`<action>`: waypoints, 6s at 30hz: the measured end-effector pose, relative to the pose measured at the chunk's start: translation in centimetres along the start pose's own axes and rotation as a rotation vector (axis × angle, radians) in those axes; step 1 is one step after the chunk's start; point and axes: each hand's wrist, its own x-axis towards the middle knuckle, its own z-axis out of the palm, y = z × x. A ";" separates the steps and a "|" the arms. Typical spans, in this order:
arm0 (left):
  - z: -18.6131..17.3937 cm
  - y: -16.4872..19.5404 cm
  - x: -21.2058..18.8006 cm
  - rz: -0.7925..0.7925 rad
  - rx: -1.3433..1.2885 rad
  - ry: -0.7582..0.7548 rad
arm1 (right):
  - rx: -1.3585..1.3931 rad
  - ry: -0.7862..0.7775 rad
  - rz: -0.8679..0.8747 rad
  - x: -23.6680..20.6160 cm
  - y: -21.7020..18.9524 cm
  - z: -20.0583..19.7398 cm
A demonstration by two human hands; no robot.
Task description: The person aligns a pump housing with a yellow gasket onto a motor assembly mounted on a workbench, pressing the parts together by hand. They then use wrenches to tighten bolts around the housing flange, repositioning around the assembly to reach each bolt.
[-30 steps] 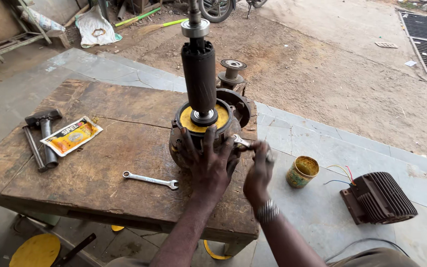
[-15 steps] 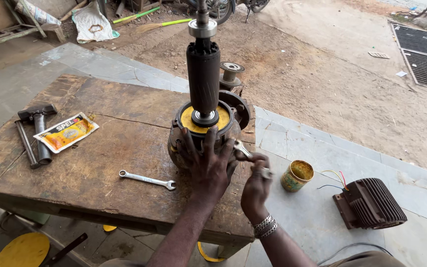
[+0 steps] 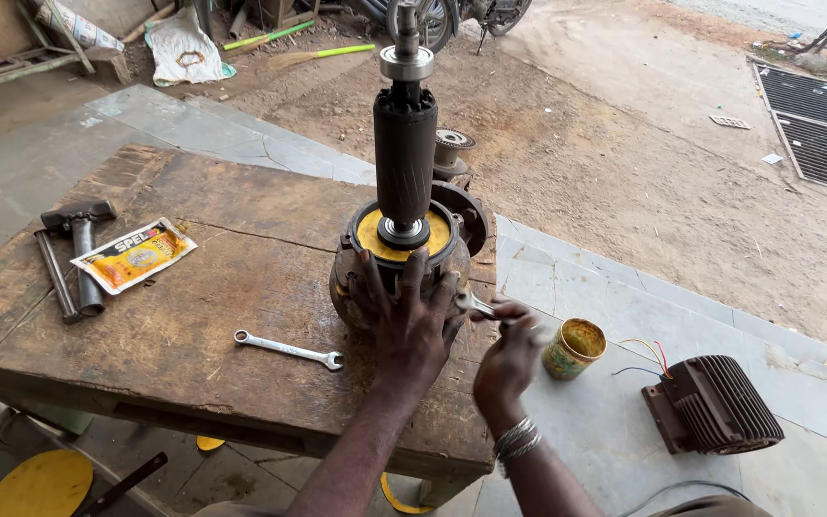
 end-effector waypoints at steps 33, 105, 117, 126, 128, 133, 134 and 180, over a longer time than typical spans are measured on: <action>-0.3 0.0 -0.5 -0.011 -0.008 -0.057 | 0.076 -0.026 0.548 8.3 -0.3 1.6; -2.2 -13.4 15.0 -0.872 -1.299 -0.514 | -0.524 0.045 -0.238 1.0 0.8 11.7; -3.1 -9.1 8.8 -0.753 -0.768 -0.324 | -0.415 -0.280 -0.092 5.1 0.8 7.0; -2.9 -2.0 4.7 -0.968 -0.369 0.103 | -0.379 -0.515 0.061 13.5 5.1 7.4; -2.7 -1.9 4.3 -0.956 -0.302 0.090 | -0.426 -0.513 0.043 13.4 4.5 7.1; -2.1 -2.5 3.8 -0.756 -0.352 0.161 | -0.054 -0.062 0.237 11.2 1.2 2.7; -2.0 -2.8 3.8 -0.771 -0.353 0.123 | 0.165 0.055 0.335 10.6 0.4 1.7; -2.3 -7.7 1.0 -0.435 -0.478 -0.021 | -0.050 0.031 0.124 2.0 0.6 -1.0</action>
